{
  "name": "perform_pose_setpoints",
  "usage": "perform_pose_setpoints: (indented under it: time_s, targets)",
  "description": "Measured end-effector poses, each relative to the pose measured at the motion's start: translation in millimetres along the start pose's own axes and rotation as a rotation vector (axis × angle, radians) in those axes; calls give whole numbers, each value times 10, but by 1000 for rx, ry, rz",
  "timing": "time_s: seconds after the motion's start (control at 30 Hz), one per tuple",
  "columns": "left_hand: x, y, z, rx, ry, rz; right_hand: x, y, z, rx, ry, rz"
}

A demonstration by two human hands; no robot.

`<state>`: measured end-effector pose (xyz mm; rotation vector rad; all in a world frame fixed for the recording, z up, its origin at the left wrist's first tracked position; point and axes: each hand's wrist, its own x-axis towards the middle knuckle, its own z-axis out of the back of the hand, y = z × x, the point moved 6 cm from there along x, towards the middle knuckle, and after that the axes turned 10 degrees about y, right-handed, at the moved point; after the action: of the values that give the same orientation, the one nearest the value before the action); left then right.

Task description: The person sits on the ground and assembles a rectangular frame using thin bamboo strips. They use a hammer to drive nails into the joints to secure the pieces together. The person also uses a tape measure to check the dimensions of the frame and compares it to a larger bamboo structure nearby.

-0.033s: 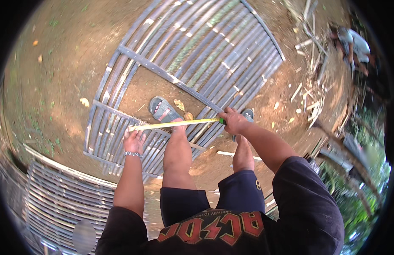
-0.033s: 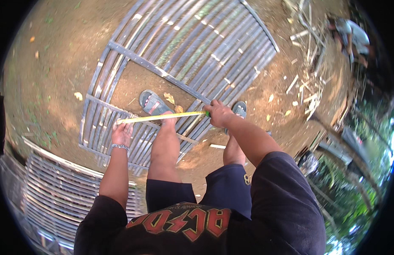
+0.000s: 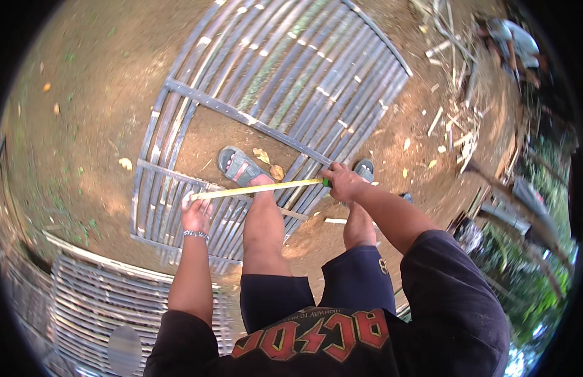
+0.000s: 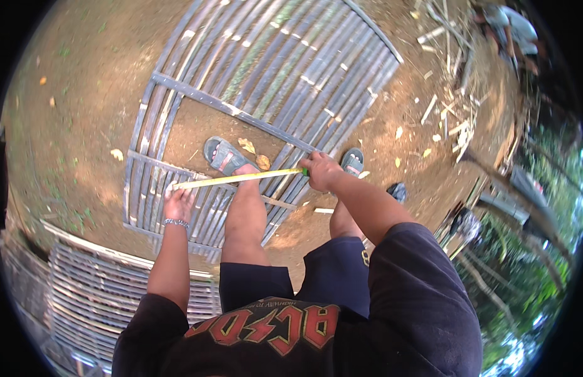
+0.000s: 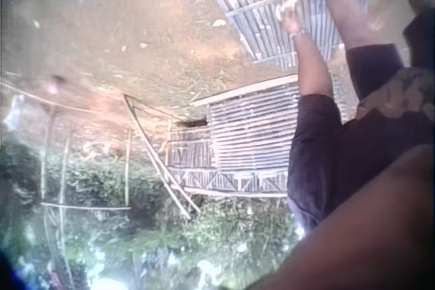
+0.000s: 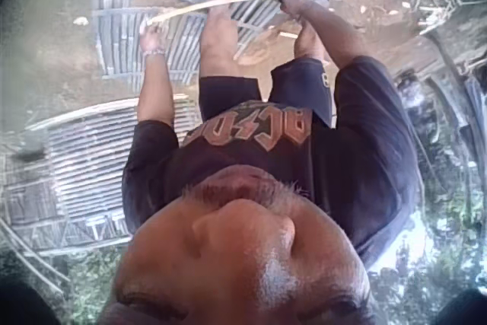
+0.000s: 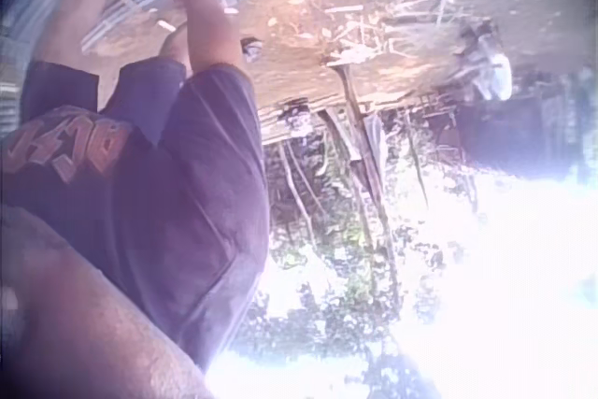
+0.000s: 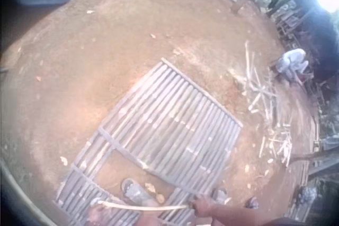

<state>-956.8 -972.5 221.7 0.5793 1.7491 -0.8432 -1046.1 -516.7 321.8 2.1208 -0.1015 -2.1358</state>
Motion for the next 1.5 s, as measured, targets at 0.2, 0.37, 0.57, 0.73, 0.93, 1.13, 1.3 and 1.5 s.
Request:
perform_pose_setpoints:
  time_s: [0.2,0.37,0.57,0.73,0.93,1.13,1.3,1.5]
  targets:
    - [-483,-797,-307,716,98,-7,-855,153,-1326,483,-40,41]
    - [-597,-802,-698,1051,154,30,-1130,405,-2669,792,-181,57]
    - [-1143,-205,-1917,1649,370,0,-1510,330,-4081,1143,-346,95]
    - [-2320,1566,-2615,2082,610,-41,-1733,-81,-6142,1329,-766,5]
    - [-3851,4333,-2501,2466,976,-100,-2700,-240,-8915,1575,-810,-286]
    - [-5260,6849,-2156,2546,1467,85,-2688,531,-11213,1856,-785,-390]
    - [-5419,7418,-2317,2580,1391,134,-2645,430,-11401,1958,-657,-294]
    - [-4605,7777,-2839,2618,1309,-21,-2442,-341,-11260,1962,-554,-216]
